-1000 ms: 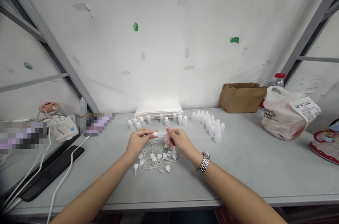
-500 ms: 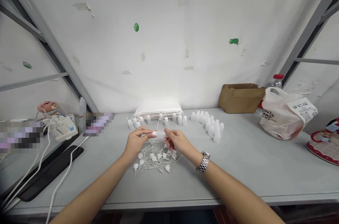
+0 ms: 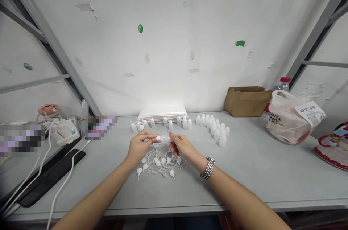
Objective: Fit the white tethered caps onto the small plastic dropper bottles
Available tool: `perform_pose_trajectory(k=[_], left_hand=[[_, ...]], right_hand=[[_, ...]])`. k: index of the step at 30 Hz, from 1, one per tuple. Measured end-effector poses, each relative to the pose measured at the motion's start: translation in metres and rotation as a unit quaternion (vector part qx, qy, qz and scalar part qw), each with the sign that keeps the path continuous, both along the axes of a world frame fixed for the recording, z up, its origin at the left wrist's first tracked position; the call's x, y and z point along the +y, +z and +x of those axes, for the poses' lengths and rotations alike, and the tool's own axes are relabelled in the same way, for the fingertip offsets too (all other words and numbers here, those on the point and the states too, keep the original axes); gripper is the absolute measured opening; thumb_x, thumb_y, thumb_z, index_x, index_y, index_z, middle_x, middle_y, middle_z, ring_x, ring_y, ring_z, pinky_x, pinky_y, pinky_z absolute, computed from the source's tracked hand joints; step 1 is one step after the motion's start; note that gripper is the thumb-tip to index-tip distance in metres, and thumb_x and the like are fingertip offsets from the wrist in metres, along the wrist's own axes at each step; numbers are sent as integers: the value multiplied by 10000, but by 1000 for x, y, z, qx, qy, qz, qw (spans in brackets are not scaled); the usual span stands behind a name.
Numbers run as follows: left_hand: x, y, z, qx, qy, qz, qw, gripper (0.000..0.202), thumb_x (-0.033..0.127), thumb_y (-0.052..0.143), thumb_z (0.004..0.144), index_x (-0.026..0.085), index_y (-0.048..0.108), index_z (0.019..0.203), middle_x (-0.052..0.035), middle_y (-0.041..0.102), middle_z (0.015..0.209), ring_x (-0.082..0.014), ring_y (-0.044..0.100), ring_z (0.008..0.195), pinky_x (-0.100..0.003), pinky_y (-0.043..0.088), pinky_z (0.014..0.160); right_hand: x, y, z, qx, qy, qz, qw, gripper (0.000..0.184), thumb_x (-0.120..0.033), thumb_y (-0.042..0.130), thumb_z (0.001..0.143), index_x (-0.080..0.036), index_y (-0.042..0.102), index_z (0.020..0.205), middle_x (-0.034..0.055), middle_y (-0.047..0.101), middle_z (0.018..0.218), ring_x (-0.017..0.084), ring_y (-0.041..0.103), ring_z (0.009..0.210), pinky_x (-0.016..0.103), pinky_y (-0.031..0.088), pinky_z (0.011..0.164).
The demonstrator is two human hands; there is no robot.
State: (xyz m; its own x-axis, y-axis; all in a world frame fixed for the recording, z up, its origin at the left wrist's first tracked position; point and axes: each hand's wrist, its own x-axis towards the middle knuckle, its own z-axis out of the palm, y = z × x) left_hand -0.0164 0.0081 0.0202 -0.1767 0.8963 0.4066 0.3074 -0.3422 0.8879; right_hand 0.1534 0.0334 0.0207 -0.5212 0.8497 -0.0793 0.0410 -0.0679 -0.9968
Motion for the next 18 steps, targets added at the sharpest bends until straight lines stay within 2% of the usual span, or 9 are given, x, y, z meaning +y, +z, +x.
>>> perform_pose_trajectory(k=[2, 6, 8, 10, 13, 16, 18], left_hand=[[1, -1, 0, 0, -2, 1, 1000, 56, 209, 679, 594, 240, 711, 629, 12, 561, 595, -132, 526, 643, -264, 431, 639], [5, -3, -2, -18, 2, -10, 1000, 61, 239, 695, 579, 219, 711, 635, 9, 567, 609, -129, 530, 637, -259, 437, 628], [5, -4, -2, -17, 2, -12, 1000, 65, 240, 704, 572, 217, 709, 632, 11, 568, 605, -126, 533, 631, -254, 439, 621], [5, -4, -2, -5, 2, -7, 1000, 45, 224, 704, 574, 221, 706, 620, 15, 564, 598, -120, 530, 616, -246, 437, 604], [3, -5, -2, 25, -4, 21, 999, 45, 200, 684, 604, 234, 707, 623, 15, 557, 584, -116, 524, 600, -239, 433, 579], [2, -7, -2, 49, -16, 53, 997, 68, 197, 670, 626, 244, 712, 653, 11, 557, 579, -119, 523, 607, -243, 433, 589], [1, -8, -1, 52, -17, 54, 997, 63, 210, 666, 637, 245, 712, 661, 9, 560, 582, -121, 525, 620, -247, 435, 610]], right_hand=[[-1, 1, 0, -15, -1, 2, 1000, 497, -584, 378, 783, -155, 507, 569, -26, 452, 430, 63, 378, 326, 221, 241, 364], [-1, 4, 1, -8, -27, 84, 996, 363, -508, 556, 713, -166, 549, 833, -16, 540, 603, 98, 492, 473, 236, 370, 466], [0, 4, 1, 4, -17, 94, 995, 356, -478, 597, 692, -168, 535, 856, -29, 524, 585, 106, 495, 500, 242, 380, 493], [0, 3, 2, 15, -4, 71, 997, 321, -478, 578, 709, -165, 518, 743, -40, 489, 518, 93, 458, 453, 233, 341, 459], [1, 0, 2, 52, 26, 1, 998, 361, -484, 538, 744, -168, 449, 594, -63, 405, 435, 54, 348, 369, 216, 223, 399], [1, -2, 3, 85, 53, -86, 991, 385, -497, 521, 754, -150, 474, 597, -92, 306, 407, 31, 248, 339, 218, 143, 395], [2, -1, 3, 85, 51, -117, 988, 404, -512, 508, 757, -130, 514, 625, -105, 263, 392, 27, 212, 332, 219, 130, 401]])
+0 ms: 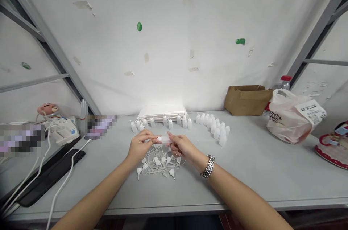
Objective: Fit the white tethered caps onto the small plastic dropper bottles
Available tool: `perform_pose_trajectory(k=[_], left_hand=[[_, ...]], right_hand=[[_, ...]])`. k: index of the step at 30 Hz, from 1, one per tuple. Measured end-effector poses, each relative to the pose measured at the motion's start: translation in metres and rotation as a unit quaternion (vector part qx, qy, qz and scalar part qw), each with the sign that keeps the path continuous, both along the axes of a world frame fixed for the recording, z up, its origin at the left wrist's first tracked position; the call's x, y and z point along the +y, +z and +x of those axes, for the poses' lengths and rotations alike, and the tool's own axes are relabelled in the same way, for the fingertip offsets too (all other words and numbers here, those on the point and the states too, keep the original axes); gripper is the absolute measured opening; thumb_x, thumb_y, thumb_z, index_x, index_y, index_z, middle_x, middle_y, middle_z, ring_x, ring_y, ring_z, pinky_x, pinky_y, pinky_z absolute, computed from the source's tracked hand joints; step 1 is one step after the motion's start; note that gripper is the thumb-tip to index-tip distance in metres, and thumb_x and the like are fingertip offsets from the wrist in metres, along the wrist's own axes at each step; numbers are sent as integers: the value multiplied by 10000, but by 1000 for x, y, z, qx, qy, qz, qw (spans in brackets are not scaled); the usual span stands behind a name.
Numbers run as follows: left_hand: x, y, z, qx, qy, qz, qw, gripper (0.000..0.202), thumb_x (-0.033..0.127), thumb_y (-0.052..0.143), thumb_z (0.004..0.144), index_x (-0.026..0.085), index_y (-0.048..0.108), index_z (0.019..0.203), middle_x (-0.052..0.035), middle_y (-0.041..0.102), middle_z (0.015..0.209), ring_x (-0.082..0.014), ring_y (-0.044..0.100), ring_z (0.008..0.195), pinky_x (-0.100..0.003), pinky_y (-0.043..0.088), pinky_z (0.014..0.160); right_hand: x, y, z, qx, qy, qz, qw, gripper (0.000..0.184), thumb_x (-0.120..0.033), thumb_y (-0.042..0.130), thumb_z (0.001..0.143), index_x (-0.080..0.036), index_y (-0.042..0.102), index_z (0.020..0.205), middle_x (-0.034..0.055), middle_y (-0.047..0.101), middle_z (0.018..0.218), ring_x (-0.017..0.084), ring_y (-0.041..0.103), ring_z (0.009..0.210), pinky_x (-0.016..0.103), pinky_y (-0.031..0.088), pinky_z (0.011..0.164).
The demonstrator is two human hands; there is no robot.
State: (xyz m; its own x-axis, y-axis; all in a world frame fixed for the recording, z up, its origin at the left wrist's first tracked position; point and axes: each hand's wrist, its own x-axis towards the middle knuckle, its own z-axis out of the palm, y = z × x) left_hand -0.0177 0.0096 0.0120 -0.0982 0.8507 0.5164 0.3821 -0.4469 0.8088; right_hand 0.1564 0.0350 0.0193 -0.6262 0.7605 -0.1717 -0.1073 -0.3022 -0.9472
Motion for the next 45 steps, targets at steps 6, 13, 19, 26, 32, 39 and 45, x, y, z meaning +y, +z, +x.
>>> perform_pose_trajectory(k=[6, 13, 19, 26, 32, 39, 45], left_hand=[[-1, 6, 6, -143, -49, -156, 976, 239, 365, 660, 649, 190, 692, 810, -47, 670, 854, -177, 600, 825, -299, 470, 758], [-3, 14, 7, -309, -186, -333, 871, 391, 437, 539, 754, 82, 632, 888, -157, 685, 903, -223, 649, 838, -333, 508, 781], [-3, 11, 3, -321, -184, -338, 865, 311, 236, 677, 675, 110, 621, 953, -123, 681, 953, -189, 637, 880, -268, 491, 828], [4, 10, -2, -362, -96, -278, 884, 204, 207, 701, 630, 124, 647, 808, -69, 708, 798, -141, 655, 724, -246, 521, 732], [-4, 14, 3, -230, -17, -116, 966, 135, 207, 687, 610, 144, 648, 722, -38, 698, 727, -185, 661, 706, -304, 526, 715], [-11, 8, 6, -164, -3, -60, 985, 133, 227, 643, 654, 172, 631, 774, -19, 689, 717, -197, 665, 712, -337, 531, 744], [-11, 9, 5, -141, 13, -49, 989, 83, 219, 638, 657, 186, 626, 733, -7, 689, 711, -193, 667, 708, -322, 533, 733]], right_hand=[[0, 5, -1, 36, -65, 65, 995, 364, -491, 544, 741, -163, 458, 606, -67, 397, 453, 51, 332, 376, 226, 190, 420], [3, 7, 2, 64, -139, 66, 986, 353, -465, 561, 736, -170, 438, 586, -54, 431, 490, 62, 371, 428, 229, 255, 463], [5, 8, 4, 76, -179, 42, 980, 326, -434, 592, 718, -171, 451, 587, -52, 416, 496, 69, 371, 441, 235, 276, 478], [2, 11, 4, 53, -153, 74, 984, 310, -438, 594, 713, -173, 486, 595, -53, 403, 486, 72, 355, 447, 238, 266, 472], [-2, 16, 7, -3, -164, 186, 969, 241, -402, 607, 712, -175, 602, 793, -56, 399, 484, 84, 342, 468, 242, 266, 475], [-7, 21, 7, -45, -164, 230, 958, 220, -394, 603, 716, -193, 607, 805, -40, 436, 528, 96, 379, 486, 249, 326, 487], [-8, 20, 8, -49, -168, 239, 955, 231, -398, 610, 709, -188, 607, 805, -32, 449, 556, 91, 380, 488, 242, 329, 473]])
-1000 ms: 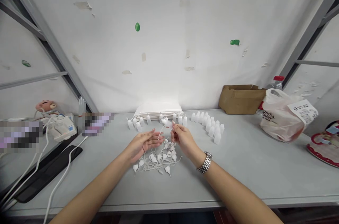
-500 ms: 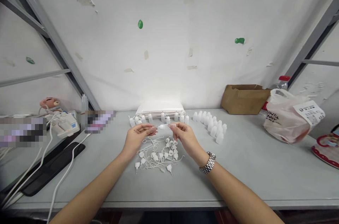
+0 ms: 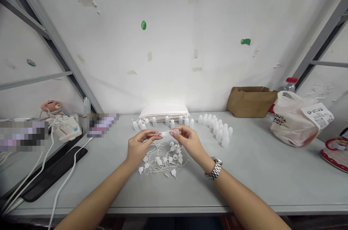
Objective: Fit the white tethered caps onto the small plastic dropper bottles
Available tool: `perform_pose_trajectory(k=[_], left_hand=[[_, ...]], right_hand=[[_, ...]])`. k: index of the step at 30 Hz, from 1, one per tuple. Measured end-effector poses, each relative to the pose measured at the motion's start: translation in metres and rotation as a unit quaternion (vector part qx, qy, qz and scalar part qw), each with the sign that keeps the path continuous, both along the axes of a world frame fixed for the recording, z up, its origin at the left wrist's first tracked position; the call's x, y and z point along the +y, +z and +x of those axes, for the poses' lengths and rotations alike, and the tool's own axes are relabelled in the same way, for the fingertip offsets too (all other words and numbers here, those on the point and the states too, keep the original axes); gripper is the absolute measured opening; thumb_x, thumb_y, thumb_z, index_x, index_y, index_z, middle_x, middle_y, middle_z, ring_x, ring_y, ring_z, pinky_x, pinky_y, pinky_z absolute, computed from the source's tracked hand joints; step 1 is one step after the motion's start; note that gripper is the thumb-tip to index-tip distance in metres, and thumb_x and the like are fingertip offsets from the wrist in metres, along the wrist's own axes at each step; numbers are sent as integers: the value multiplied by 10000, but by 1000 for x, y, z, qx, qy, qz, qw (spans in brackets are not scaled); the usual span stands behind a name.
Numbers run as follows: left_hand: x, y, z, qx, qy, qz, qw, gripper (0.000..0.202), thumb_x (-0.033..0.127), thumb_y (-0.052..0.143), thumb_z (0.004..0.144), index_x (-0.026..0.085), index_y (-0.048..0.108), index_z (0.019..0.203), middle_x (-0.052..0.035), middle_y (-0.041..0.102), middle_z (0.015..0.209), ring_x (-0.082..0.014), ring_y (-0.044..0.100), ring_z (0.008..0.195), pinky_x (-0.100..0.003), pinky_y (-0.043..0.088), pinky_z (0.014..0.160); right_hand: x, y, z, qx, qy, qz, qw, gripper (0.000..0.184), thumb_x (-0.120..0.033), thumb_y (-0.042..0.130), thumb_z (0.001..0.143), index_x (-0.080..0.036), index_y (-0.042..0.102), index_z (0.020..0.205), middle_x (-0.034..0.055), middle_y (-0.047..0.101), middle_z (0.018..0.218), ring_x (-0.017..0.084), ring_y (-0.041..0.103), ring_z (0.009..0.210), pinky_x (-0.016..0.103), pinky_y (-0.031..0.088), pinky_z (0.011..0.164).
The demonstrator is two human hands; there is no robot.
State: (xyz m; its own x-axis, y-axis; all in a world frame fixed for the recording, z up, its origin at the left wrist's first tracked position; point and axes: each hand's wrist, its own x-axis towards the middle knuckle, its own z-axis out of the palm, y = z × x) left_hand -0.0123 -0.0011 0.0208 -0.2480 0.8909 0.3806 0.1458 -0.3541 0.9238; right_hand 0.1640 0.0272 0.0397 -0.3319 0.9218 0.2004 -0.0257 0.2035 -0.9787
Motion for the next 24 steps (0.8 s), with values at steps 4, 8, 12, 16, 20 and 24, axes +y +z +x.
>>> perform_pose_trajectory(k=[4, 8, 12, 16, 20, 24], left_hand=[[0, 0, 0, 3, 2, -5, 1000, 83, 220, 637, 659, 184, 627, 732, -11, 687, 719, -193, 668, 711, -321, 533, 733], [1, -1, 0, 6, 1, 3, 1000, 78, 224, 637, 661, 182, 626, 726, -9, 684, 709, -192, 667, 704, -318, 535, 724], [0, -1, 0, 31, 15, 11, 999, 69, 233, 633, 664, 194, 633, 721, -2, 685, 714, -184, 664, 701, -309, 531, 724], [-1, -1, 0, 57, 18, 7, 998, 64, 235, 619, 674, 210, 636, 730, 2, 686, 738, -176, 660, 712, -298, 525, 728], [0, -4, -2, 123, 14, 0, 992, 91, 193, 568, 695, 231, 629, 750, 10, 688, 739, -169, 654, 718, -293, 510, 728], [3, -10, -4, 181, -20, -19, 983, 211, 160, 511, 723, 252, 581, 899, 30, 681, 702, -161, 646, 758, -292, 485, 752]], right_hand=[[-1, 0, 0, -2, -2, 3, 1000, 223, -390, 600, 724, -187, 615, 816, -31, 449, 559, 87, 387, 495, 238, 339, 473], [0, 0, 1, 2, 4, 4, 1000, 223, -391, 600, 724, -188, 611, 815, -32, 452, 563, 85, 394, 496, 234, 338, 469], [1, -1, 0, -5, 5, 0, 1000, 250, -415, 602, 712, -187, 603, 813, -33, 448, 560, 91, 389, 492, 244, 339, 471], [0, 1, 0, -23, 2, 7, 1000, 258, -428, 596, 711, -189, 602, 811, -35, 424, 558, 94, 379, 496, 245, 322, 468], [-2, 1, 1, -73, -17, 57, 996, 249, -432, 587, 717, -204, 623, 812, -33, 388, 559, 105, 357, 514, 250, 296, 471], [-3, -2, 1, -137, -33, 129, 982, 233, -424, 569, 735, -217, 633, 818, -15, 434, 576, 128, 393, 550, 267, 320, 518]])
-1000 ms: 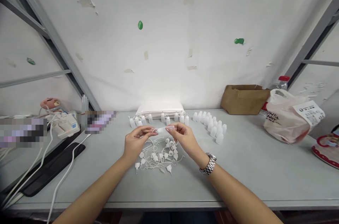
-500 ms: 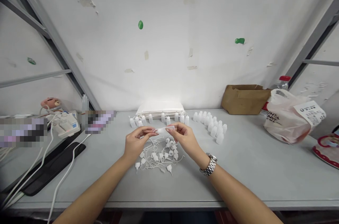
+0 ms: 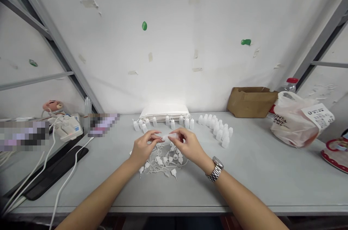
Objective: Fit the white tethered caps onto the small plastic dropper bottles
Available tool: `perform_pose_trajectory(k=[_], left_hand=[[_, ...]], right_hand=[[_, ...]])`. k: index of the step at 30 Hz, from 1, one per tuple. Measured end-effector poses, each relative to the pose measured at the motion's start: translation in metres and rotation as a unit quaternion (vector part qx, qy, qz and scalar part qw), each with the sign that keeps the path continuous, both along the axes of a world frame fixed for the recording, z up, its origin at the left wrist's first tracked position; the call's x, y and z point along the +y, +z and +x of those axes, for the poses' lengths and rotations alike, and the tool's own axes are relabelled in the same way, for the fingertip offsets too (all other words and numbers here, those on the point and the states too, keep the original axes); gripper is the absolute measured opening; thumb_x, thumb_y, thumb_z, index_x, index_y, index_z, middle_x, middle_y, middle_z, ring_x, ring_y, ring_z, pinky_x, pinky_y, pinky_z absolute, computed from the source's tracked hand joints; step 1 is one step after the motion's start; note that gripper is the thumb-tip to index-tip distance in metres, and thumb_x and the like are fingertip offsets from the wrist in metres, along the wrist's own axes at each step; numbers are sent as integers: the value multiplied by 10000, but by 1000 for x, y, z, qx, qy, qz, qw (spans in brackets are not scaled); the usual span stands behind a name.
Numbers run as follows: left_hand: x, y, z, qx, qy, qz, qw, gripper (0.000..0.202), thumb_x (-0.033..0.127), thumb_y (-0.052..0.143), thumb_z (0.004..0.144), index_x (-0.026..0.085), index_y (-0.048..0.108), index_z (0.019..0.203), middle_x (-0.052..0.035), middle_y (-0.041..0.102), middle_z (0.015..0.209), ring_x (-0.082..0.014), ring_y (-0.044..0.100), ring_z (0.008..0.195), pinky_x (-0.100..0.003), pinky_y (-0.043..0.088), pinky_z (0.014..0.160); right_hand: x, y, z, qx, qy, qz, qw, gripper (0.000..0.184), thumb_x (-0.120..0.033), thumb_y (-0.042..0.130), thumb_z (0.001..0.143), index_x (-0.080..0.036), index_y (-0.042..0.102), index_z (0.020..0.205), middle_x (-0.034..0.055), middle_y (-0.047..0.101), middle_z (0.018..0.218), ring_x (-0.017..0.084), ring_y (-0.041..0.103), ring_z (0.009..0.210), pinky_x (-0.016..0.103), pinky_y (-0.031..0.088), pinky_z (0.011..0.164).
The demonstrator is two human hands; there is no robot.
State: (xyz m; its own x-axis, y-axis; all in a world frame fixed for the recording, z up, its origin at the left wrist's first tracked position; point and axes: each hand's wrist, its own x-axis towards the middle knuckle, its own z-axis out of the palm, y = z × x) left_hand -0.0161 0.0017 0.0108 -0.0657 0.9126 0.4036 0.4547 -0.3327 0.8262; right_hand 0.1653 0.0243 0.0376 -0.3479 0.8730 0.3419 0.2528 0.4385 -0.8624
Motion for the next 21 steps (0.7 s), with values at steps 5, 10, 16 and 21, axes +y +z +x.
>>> perform_pose_trajectory(k=[5, 10, 16, 21], left_hand=[[2, -12, 0, 54, -25, 22, 998, 275, 154, 468, 758, 263, 522, 1005, 26, 677, 726, -149, 638, 775, -282, 461, 766], [2, -10, 2, 39, -28, 0, 999, 242, 148, 456, 752, 265, 539, 947, 31, 673, 716, -146, 639, 754, -270, 466, 734], [1, 11, -1, 25, 31, 7, 999, 234, 260, 573, 705, 271, 567, 938, 21, 676, 815, -160, 627, 762, -273, 453, 745], [1, 11, -5, 64, -15, -10, 998, 178, 325, 447, 800, 258, 603, 855, 12, 671, 776, -152, 610, 705, -242, 435, 655]], right_hand=[[-2, -3, -4, -29, 4, -4, 1000, 220, -412, 544, 758, -210, 618, 806, -11, 446, 584, 130, 398, 548, 267, 321, 519], [0, -4, -6, -9, 17, -47, 999, 237, -431, 553, 742, -201, 603, 768, -17, 462, 572, 128, 422, 541, 262, 336, 510], [11, -4, -3, 157, 32, -170, 972, 280, -456, 569, 722, -178, 562, 696, -25, 494, 520, 112, 464, 496, 271, 384, 537], [14, -4, -1, 243, 71, -237, 938, 257, -405, 624, 692, -157, 564, 657, -2, 542, 582, 100, 497, 536, 265, 408, 571]])
